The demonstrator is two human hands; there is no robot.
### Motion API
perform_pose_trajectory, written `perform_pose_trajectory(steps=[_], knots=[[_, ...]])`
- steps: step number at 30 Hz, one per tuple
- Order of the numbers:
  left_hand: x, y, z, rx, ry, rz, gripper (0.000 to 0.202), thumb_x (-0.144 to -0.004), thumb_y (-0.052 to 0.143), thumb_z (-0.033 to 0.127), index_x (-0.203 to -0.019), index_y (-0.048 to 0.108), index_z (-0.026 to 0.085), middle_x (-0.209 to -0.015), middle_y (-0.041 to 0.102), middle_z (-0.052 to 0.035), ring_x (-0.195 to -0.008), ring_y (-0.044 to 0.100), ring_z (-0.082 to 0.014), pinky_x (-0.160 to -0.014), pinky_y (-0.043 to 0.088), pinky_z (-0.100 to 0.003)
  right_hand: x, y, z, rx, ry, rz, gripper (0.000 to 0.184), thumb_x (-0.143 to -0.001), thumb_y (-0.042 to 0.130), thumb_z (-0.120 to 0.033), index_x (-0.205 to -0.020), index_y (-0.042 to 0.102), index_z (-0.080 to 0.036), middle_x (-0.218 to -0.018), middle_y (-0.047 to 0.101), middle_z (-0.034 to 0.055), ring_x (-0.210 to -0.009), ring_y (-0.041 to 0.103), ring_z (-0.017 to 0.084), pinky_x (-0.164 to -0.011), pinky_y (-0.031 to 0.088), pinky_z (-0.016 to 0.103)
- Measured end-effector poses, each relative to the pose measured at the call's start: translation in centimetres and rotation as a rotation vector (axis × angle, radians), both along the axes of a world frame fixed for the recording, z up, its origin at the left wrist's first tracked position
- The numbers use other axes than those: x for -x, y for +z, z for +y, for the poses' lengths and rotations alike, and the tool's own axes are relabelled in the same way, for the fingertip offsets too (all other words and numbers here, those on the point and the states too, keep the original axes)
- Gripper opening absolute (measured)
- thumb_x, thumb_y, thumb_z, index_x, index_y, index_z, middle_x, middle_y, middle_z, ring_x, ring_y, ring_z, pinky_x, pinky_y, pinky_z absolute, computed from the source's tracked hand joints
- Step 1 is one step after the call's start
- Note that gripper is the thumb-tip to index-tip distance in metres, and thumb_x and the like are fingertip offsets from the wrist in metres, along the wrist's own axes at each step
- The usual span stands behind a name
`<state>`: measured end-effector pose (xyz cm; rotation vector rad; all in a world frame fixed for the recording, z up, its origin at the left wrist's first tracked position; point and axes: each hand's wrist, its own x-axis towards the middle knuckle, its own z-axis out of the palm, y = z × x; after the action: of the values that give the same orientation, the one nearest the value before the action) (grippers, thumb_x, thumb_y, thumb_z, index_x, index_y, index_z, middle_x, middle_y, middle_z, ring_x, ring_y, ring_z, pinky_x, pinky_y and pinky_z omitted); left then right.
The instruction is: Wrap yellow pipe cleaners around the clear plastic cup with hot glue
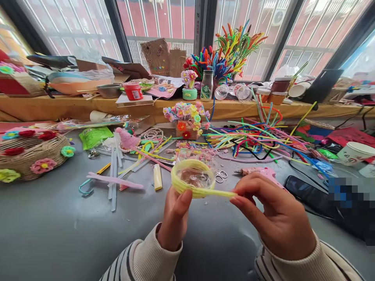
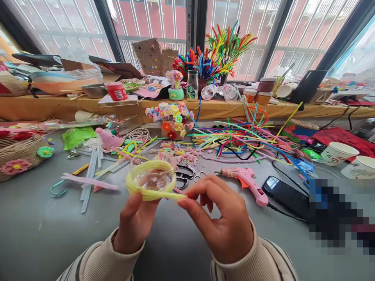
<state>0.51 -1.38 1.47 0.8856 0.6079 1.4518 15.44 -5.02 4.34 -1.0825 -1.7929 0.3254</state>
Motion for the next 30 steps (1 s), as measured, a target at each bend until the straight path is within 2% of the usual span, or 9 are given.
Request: perform_pose_trajectory(steps=[2,5,10,17,24,30], knots=[[0.01,-0.01,-0.07,0.011,-0.012,-0.002,0.040,-0.060,0.065,0.045,-0.094,0.065,0.023,-0.096,0.065,-0.0023,-0.096,0.055,-0.0217,-0.074,0.045,-0.026,-0.11,0.08,-0.07,-0.003,0.030,-0.008,0.008,-0.077,0.054,-0.014,-0.077,0.053,-0.022,-0.066,0.055,-0.0025,-0.060,0.051,0.008,-0.056,0.042,0.021],[0.03,0.02,-0.18,0.032,-0.062,-0.003,0.042,-0.060,0.065,0.045,-0.095,0.064,0.022,-0.092,0.065,-0.0032,-0.092,0.056,-0.0221,-0.074,0.044,-0.027,-0.09,0.10,-0.19,0.015,0.037,0.006,0.008,-0.077,0.054,-0.014,-0.075,0.052,-0.022,-0.064,0.053,-0.0030,-0.058,0.050,0.008,-0.056,0.042,0.021],[0.06,0.29,-0.35,0.068,-0.167,-0.028,0.044,-0.060,0.063,0.046,-0.096,0.063,0.021,-0.092,0.066,-0.0044,-0.080,0.056,-0.0198,-0.064,0.042,-0.027,-0.06,0.09,-0.36,0.040,0.030,0.019,0.008,-0.077,0.054,-0.014,-0.074,0.051,-0.021,-0.063,0.052,-0.0032,-0.056,0.048,0.008,-0.054,0.042,0.022],[0.05,0.58,-0.60,0.111,-0.234,-0.014,0.048,-0.058,0.062,0.049,-0.096,0.063,0.020,-0.094,0.065,-0.0083,-0.070,0.053,-0.0192,-0.054,0.037,-0.027,0.19,0.46,-0.57,0.039,0.007,0.025,0.009,-0.076,0.054,-0.013,-0.072,0.051,-0.021,-0.060,0.051,-0.0033,-0.054,0.047,0.008,-0.053,0.041,0.023],[-0.07,0.71,-0.63,0.095,-0.284,-0.051,0.044,-0.060,0.061,0.048,-0.094,0.064,0.020,-0.096,0.066,-0.0092,-0.074,0.056,-0.0209,-0.054,0.037,-0.027,0.40,0.44,-0.56,0.027,-0.019,0.069,0.008,-0.076,0.055,-0.015,-0.072,0.053,-0.022,-0.060,0.051,-0.0032,-0.053,0.046,0.009,-0.053,0.041,0.024],[0.22,0.31,-0.71,0.115,-0.306,-0.023,0.048,-0.062,0.056,0.048,-0.100,0.061,0.018,-0.092,0.066,-0.0100,-0.089,0.056,-0.0281,-0.063,0.042,-0.033,0.57,0.41,-0.60,0.048,-0.019,0.106,0.007,-0.076,0.055,-0.016,-0.071,0.053,-0.021,-0.059,0.052,-0.0023,-0.053,0.046,0.009,-0.048,0.039,0.023]])
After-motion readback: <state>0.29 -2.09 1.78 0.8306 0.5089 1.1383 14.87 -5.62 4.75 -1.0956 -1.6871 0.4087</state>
